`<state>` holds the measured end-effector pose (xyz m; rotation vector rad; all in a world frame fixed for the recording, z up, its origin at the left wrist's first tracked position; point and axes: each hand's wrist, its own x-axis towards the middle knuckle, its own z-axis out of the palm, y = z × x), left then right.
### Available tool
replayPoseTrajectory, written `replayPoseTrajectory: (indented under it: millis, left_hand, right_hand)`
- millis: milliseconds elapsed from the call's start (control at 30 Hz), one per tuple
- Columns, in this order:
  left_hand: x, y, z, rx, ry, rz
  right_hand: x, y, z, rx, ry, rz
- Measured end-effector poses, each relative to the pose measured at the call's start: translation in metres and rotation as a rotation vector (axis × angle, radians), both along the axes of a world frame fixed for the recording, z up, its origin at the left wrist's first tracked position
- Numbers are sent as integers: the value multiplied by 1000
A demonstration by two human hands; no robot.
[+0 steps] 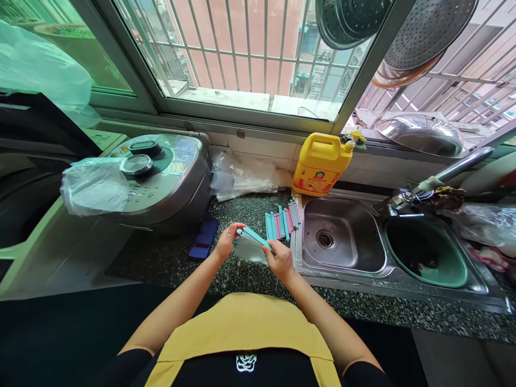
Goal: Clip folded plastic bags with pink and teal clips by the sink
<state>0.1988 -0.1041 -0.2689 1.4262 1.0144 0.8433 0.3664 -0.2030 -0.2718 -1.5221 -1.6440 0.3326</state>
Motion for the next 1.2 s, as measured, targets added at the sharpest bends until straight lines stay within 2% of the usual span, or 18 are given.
replayPoseTrajectory:
  millis: [100, 233, 433, 633, 833, 933, 1033, 1200]
  left_hand:
    - [5, -8, 19, -49, 1, -18]
    - [7, -13, 30, -166, -85, -14]
    - [11, -20, 32, -209, -126, -18]
    - [10, -20, 32, -210, -124, 17]
    - [9, -15, 34, -395, -137, -18]
    - [7, -17, 35, -501, -132, -130]
    - [4, -17, 36, -454, -25, -258]
    - [0, -9, 43, -275, -32, -277]
  right_hand:
    - [-4, -3, 7, -11, 31, 1]
    - [-7, -7, 13, 3, 75, -20]
    - [-8, -12, 14, -18, 141, -46]
    - [-11, -16, 9, -30, 166, -145]
    - [-14, -15, 10, -75, 191, -117]
    - [-14, -14, 13, -84, 218, -149]
    - [-13, -13, 14, -111, 262, -147]
    - [-11, -12, 8, -186, 522, -92]
